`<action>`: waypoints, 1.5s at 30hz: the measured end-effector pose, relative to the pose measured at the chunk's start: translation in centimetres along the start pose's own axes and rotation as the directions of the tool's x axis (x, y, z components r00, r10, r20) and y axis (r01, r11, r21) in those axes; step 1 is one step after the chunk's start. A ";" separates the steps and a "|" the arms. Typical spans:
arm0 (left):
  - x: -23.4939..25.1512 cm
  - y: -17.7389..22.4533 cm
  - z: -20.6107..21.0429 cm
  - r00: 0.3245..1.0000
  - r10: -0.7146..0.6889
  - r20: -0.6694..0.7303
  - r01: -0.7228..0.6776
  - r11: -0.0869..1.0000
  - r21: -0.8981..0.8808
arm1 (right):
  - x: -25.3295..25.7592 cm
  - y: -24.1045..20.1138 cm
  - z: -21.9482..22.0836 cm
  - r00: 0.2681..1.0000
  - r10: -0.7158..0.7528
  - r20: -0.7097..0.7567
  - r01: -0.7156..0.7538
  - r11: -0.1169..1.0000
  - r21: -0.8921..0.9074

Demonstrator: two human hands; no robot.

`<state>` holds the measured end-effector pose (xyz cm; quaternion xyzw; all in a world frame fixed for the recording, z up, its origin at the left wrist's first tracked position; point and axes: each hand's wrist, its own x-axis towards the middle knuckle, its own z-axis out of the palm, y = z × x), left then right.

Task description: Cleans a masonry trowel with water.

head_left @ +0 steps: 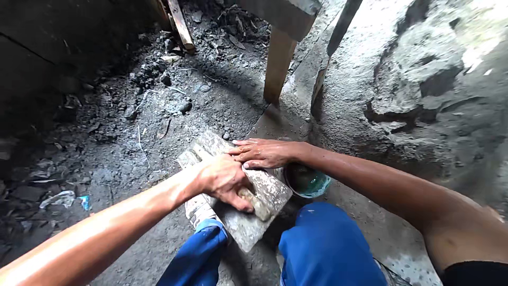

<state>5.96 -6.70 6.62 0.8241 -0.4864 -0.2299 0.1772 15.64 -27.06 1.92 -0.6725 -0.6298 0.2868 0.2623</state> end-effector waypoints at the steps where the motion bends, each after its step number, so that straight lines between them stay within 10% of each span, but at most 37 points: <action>1: 0.0 0.7 -0.2 1.000 0.028 0.010 -0.028 1.000 -0.004 | 1.1 0.5 0.4 1.000 0.004 -0.006 -0.004 1.000 -0.011; 13: 0.0 3.4 0.6 0.999 0.026 -0.042 -0.031 0.992 -0.124 | 3.7 7.6 1.7 0.903 0.429 0.010 -0.428 0.898 0.099; 19: -2.1 1.8 0.7 0.934 -0.348 -0.084 0.334 0.932 -0.143 | -9.0 1.9 -0.5 0.601 0.581 -0.550 -0.514 0.807 0.291; 24: -0.9 -1.0 -0.4 0.755 -0.630 -0.179 0.580 0.770 -0.265 | -16.6 2.0 6.3 0.385 0.893 -0.234 -0.752 0.451 0.481; 34: 3.7 -3.0 -1.3 0.537 -0.837 -0.107 0.829 0.547 -0.118 | -14.8 4.6 10.8 0.069 0.976 0.209 -0.959 0.006 0.285; 36: 3.9 -3.0 -1.4 0.532 -0.843 -0.071 0.841 0.537 -0.069 | -14.8 5.2 10.7 0.077 0.951 0.301 -0.844 -0.099 0.528; 40: 4.0 -3.3 -1.7 0.551 -0.835 -0.005 0.834 0.551 -0.014 | -15.2 2.0 5.0 0.445 0.858 0.257 -0.243 -0.161 0.957; 43: 4.7 -3.9 -0.9 0.578 -0.816 0.015 0.816 0.578 -0.005 | -11.4 -2.9 -0.5 0.559 0.820 -0.122 0.011 0.139 0.990; 45: 5.7 -4.0 -1.1 0.584 -0.811 0.039 0.812 0.583 -0.026 | -7.6 -2.9 -1.3 0.574 0.672 -0.467 -0.065 0.606 0.793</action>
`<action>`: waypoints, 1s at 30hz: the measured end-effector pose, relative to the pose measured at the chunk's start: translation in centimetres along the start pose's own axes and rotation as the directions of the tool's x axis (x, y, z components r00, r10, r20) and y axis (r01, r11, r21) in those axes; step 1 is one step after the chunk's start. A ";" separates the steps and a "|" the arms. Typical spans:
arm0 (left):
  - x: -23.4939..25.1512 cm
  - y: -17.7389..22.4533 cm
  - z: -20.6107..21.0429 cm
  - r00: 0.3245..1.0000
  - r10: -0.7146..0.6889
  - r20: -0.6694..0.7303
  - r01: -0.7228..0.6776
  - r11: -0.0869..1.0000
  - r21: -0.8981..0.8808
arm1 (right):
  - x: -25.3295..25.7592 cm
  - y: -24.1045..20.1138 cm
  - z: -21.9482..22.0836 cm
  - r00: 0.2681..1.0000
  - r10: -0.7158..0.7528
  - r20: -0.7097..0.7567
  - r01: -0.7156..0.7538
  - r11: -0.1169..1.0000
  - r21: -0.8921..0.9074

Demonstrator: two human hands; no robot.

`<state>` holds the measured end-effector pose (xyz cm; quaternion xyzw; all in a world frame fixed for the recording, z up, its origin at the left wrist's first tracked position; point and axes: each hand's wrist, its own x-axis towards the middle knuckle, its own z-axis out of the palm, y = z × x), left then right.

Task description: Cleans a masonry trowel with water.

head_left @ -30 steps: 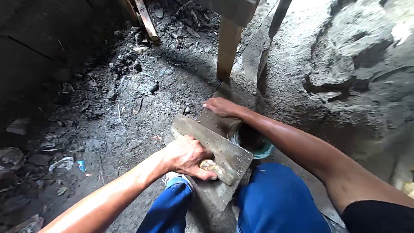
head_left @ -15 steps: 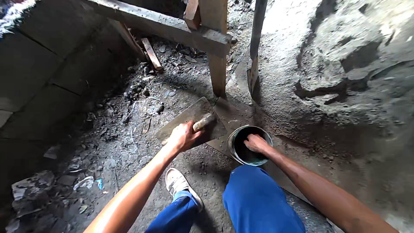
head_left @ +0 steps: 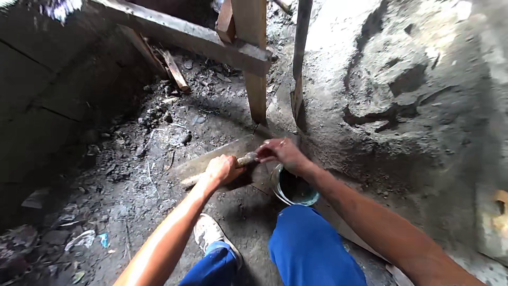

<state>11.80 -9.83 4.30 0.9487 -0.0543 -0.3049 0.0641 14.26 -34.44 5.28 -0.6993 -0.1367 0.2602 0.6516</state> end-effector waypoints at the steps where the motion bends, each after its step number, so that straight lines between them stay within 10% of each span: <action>1: 0.1 0.1 -0.4 1.000 0.007 0.016 -0.006 1.000 -0.029 | 1.7 0.6 0.9 0.982 -0.179 0.058 0.188 0.933 -0.308; 5: 0.1 -1.1 -2.0 0.999 0.029 -0.024 -0.031 0.992 -0.119 | 6.2 4.9 2.1 0.876 -0.347 0.335 0.472 0.472 -0.745; 18: -0.7 -1.1 -2.4 0.990 -0.139 -0.036 0.127 0.964 -0.232 | 8.7 4.0 1.5 0.993 -0.114 -0.032 0.029 0.496 -0.868; 24: 0.1 -2.0 -2.7 0.963 -0.212 -0.166 0.115 0.881 -0.459 | -3.2 4.7 -1.7 0.898 -0.307 -0.314 -0.044 0.649 -0.759; 27: 0.3 -2.1 -3.2 0.951 -0.253 -0.180 0.109 0.816 -0.568 | -8.8 8.4 -2.0 0.940 0.059 -0.337 -0.282 0.694 -0.663; 30: 1.6 -1.7 -1.6 0.947 -0.282 -0.155 0.119 0.754 -0.646 | -9.4 12.6 -2.3 0.802 0.574 -0.166 -0.518 0.530 -0.672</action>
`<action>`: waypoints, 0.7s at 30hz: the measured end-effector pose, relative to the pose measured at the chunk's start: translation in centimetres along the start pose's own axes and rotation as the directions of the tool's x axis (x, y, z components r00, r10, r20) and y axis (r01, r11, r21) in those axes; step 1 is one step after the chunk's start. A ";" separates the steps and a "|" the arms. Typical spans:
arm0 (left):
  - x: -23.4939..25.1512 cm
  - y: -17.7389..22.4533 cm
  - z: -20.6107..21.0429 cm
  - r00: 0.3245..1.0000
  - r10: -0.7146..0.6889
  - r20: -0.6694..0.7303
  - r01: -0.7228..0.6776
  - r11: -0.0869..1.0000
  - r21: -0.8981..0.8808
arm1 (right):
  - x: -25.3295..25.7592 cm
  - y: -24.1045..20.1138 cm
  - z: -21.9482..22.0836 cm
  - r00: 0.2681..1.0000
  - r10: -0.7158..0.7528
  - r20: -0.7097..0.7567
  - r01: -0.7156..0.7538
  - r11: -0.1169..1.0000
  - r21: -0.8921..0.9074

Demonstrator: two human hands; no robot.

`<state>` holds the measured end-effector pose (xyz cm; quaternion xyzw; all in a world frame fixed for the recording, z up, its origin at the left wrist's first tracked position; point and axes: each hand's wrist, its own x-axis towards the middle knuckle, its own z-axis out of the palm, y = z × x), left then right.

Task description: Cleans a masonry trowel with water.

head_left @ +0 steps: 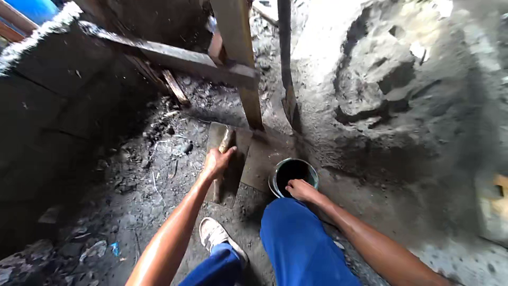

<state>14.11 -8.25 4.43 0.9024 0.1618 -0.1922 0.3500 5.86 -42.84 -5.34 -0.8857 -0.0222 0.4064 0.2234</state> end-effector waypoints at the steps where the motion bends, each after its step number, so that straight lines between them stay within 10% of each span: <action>1: 0.2 0.1 0.5 1.000 -0.010 0.003 0.010 0.999 -0.041 | 0.8 -0.1 0.5 0.996 0.067 0.057 -0.065 0.997 -0.040; 8: 1.9 0.2 4.7 0.995 -0.040 0.090 0.071 0.925 -0.373 | 5.6 -0.2 -0.2 0.936 0.346 0.060 -0.351 0.922 0.160; 11: 2.5 0.2 5.9 0.991 -0.080 0.103 0.121 0.860 -0.496 | 5.5 0.5 -1.0 0.907 0.398 0.140 -0.353 0.536 0.767; 14: 2.9 0.4 6.5 0.985 -0.150 0.080 0.168 0.790 -0.589 | 2.9 -4.1 -5.0 0.976 0.164 0.146 -0.173 0.165 0.971; 17: 2.8 0.2 7.9 0.978 -0.197 0.069 0.196 0.755 -0.626 | 0.2 -10.0 -6.8 0.991 -0.133 0.004 0.004 0.064 0.998; 21: 2.9 0.4 8.7 0.991 -0.107 0.083 0.135 0.775 -0.617 | 0.5 -16.5 -7.6 0.870 -0.399 -0.291 0.419 0.285 0.862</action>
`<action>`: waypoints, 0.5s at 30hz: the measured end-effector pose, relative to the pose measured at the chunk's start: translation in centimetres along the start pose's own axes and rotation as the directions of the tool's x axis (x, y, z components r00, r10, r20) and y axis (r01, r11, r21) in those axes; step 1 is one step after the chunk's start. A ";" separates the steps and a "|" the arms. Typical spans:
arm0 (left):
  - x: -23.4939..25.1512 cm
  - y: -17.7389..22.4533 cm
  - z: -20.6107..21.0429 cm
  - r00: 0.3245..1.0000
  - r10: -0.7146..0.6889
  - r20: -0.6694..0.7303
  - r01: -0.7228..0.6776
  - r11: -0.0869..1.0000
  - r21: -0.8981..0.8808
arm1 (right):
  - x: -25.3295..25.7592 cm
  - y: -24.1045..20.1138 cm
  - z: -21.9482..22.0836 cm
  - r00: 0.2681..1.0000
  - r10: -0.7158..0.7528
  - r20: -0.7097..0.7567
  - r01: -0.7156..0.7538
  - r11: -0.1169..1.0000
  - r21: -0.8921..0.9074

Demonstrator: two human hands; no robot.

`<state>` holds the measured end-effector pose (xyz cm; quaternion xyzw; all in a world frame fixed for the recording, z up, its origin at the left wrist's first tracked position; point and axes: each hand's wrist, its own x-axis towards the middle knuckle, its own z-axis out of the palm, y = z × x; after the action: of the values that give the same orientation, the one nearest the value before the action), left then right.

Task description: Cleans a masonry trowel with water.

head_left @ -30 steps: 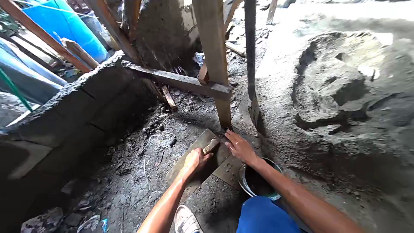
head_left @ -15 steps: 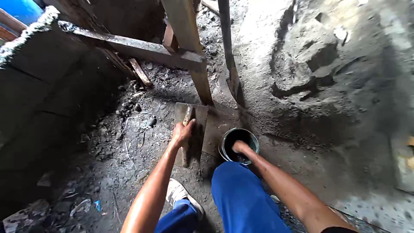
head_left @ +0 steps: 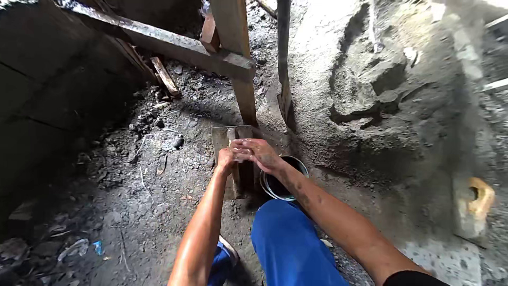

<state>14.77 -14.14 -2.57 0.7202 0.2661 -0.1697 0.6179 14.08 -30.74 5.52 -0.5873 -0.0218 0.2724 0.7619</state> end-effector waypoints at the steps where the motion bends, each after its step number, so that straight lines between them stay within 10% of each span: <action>1: -0.4 0.3 0.0 1.000 0.009 0.019 -0.009 1.000 -0.005 | 0.6 -0.1 0.4 0.997 -0.075 0.006 0.074 0.970 -0.230; 3: -1.1 1.1 0.0 0.999 0.008 0.051 -0.005 0.998 -0.056 | 0.7 -0.1 0.2 0.983 -0.186 -0.007 0.144 0.785 -0.602; 7: -1.1 2.2 -1.5 0.997 -0.014 0.076 0.017 0.999 -0.030 | -4.0 2.2 -3.6 0.977 -0.183 -0.109 0.051 0.696 -0.716; 12: -0.2 2.8 -2.5 0.998 -0.038 -0.052 0.042 0.996 0.077 | -7.9 9.1 -10.7 0.876 0.413 -0.251 -0.412 0.366 -0.834; 15: 0.0 2.7 -2.5 0.997 -0.010 -0.080 0.019 0.993 0.113 | -6.3 11.5 -11.0 0.778 0.479 -0.406 -0.529 0.150 -0.835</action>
<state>16.15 -11.97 -0.02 0.7585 0.2854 -0.1603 0.5635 8.16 -41.40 -6.52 -0.8856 0.0428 0.4346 0.1580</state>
